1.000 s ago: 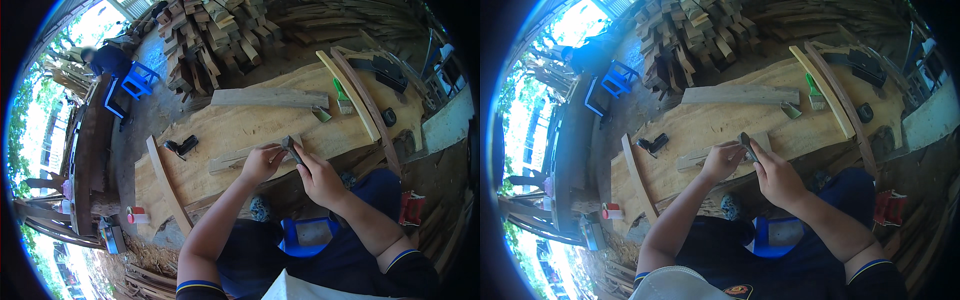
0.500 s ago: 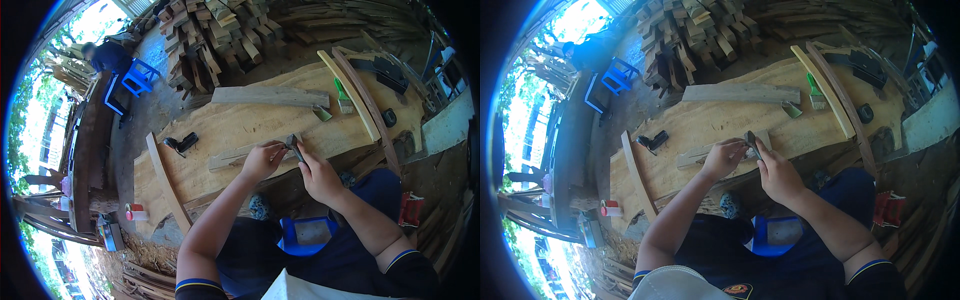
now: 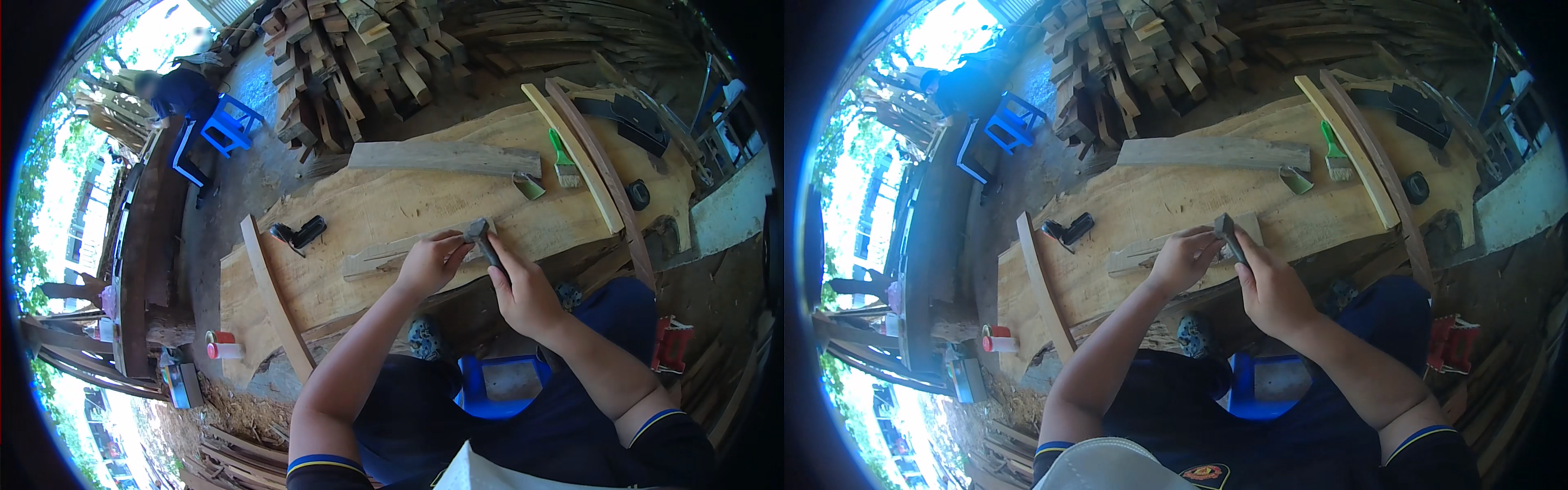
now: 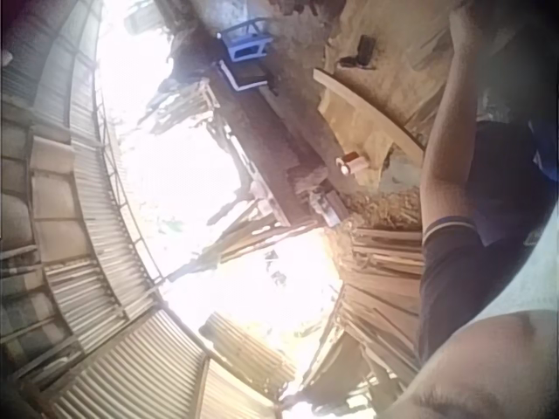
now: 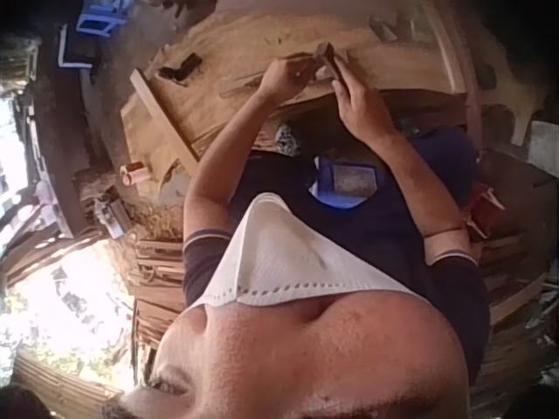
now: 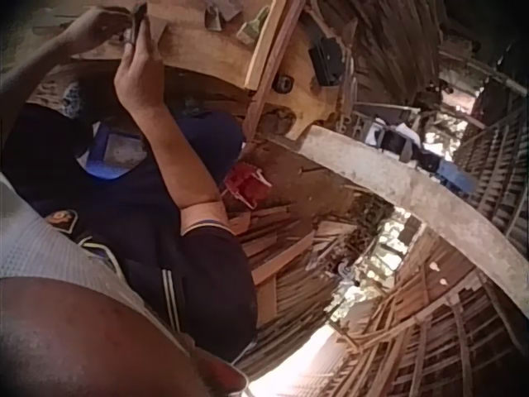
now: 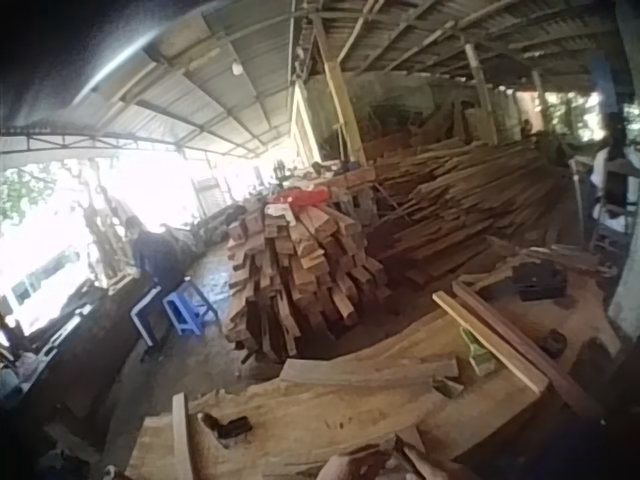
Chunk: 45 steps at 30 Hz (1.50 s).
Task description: Shape a piece of wood using a hammer and a metal scraper/chisel.
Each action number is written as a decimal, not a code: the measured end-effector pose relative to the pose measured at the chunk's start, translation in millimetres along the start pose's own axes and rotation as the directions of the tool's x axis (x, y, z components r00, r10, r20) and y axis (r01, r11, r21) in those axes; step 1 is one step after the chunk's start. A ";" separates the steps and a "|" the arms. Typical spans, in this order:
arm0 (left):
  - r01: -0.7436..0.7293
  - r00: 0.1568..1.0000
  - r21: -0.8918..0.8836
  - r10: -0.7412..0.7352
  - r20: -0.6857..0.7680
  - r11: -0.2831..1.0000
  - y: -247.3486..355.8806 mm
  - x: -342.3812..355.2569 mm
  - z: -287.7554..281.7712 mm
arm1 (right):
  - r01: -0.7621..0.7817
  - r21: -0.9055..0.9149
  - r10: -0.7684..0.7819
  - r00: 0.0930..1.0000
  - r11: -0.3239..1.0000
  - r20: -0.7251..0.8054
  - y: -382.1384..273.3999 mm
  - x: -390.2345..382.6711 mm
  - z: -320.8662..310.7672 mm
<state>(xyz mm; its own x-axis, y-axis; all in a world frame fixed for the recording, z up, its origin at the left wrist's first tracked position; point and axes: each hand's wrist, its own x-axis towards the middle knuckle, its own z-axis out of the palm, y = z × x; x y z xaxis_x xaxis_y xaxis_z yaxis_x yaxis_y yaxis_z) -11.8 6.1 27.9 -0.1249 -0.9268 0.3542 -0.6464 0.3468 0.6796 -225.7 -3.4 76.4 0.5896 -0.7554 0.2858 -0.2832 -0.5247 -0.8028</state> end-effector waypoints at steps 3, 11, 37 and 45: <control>0.042 0.999 0.006 -0.042 0.007 0.999 2.0 1.3 1.4 | -0.039 0.019 0.039 0.999 0.999 0.004 -5.8 2.9 -3.9; 0.144 0.985 0.031 -0.146 0.091 0.989 -5.1 -5.2 4.3 | -0.066 -0.033 0.066 0.998 0.997 0.018 -2.8 0.7 -3.9; 0.088 0.965 0.176 -0.128 0.231 0.980 -21.2 -18.5 17.4 | -0.121 -0.064 0.127 0.986 0.991 0.103 -4.4 -6.1 -6.0; 0.152 0.919 0.168 -0.202 0.339 0.974 -14.5 -13.6 16.2 | -0.090 -0.039 0.093 0.992 0.995 0.086 8.9 -11.3 5.1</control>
<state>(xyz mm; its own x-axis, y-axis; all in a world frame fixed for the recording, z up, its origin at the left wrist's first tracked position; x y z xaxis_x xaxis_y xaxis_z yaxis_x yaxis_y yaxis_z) -12.9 11.3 2.8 -0.2394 -0.9705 -0.0293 -0.7752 0.1729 0.6075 -231.0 2.4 63.4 0.6238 -0.7642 0.1638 -0.3645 -0.4698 -0.8040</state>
